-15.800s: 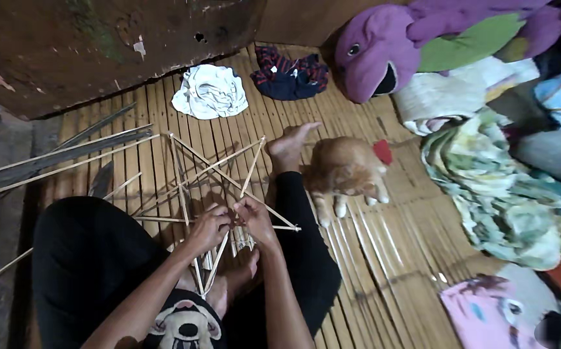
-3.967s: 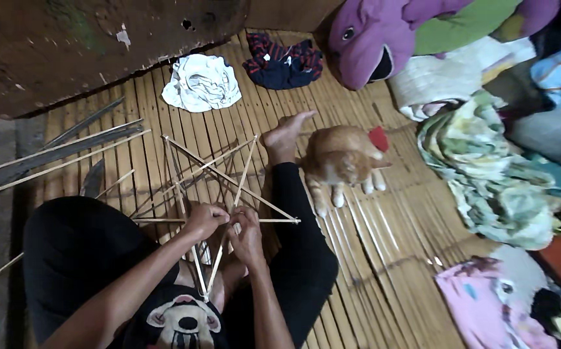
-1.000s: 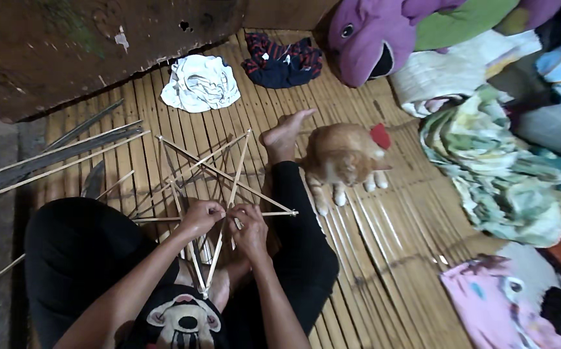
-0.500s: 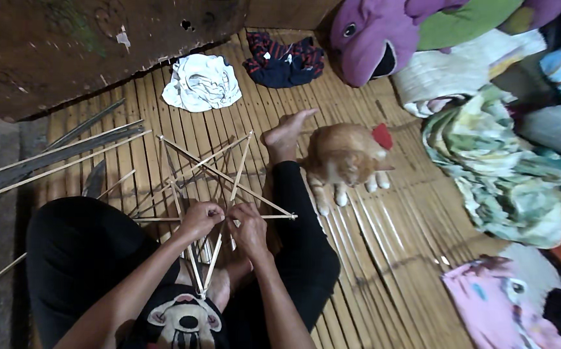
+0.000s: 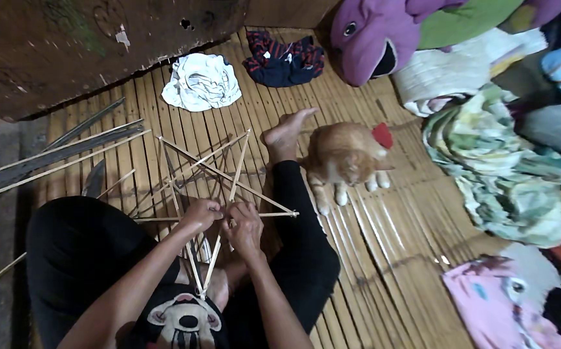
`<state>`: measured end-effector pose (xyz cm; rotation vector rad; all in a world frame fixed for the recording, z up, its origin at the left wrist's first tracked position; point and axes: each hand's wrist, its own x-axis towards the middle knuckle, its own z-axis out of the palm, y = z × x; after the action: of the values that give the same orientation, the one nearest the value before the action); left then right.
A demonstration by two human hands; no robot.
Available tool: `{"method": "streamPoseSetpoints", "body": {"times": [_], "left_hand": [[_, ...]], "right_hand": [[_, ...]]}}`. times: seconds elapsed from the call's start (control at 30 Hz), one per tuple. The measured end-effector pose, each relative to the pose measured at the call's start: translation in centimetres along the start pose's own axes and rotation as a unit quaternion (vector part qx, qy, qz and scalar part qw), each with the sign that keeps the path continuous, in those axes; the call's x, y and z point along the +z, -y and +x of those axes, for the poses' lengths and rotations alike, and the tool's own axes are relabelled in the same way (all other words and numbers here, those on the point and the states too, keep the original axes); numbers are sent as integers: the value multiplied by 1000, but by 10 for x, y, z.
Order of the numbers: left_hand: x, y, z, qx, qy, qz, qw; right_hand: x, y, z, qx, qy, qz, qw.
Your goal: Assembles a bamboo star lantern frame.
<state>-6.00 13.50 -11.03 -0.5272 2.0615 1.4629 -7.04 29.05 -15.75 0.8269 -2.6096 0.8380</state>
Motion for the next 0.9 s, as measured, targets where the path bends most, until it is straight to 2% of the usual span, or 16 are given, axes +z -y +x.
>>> {"method": "streamPoseSetpoints", "body": {"times": [0.13,0.3,0.43,0.57,0.7,0.77,0.83,0.9], "left_hand": [[-9,-10,0,-44,46,-37,997],[-11,-10,3,-57,71,-41,995],[-4,-7,-1,-54,27,-15,998],[13,-6,-18,21,-75,116,990],[35,9,-23,133,-169,166,962],[43,21,-20,212,-234,177,932],[48,34,-11,308,-293,188,886],[44,43,-4,366,-276,197,866]], "right_hand": [[2,-3,-2,-69,-27,2,997],[0,-11,-5,-126,-2,17,992],[-2,-16,-3,-107,18,23,994],[-5,-15,-1,-54,47,46,996],[-6,-18,-1,-25,65,65,995],[-6,-18,0,-20,73,71,995],[-7,-18,0,-15,79,75,994],[-8,-19,-1,-9,90,81,993]]}}
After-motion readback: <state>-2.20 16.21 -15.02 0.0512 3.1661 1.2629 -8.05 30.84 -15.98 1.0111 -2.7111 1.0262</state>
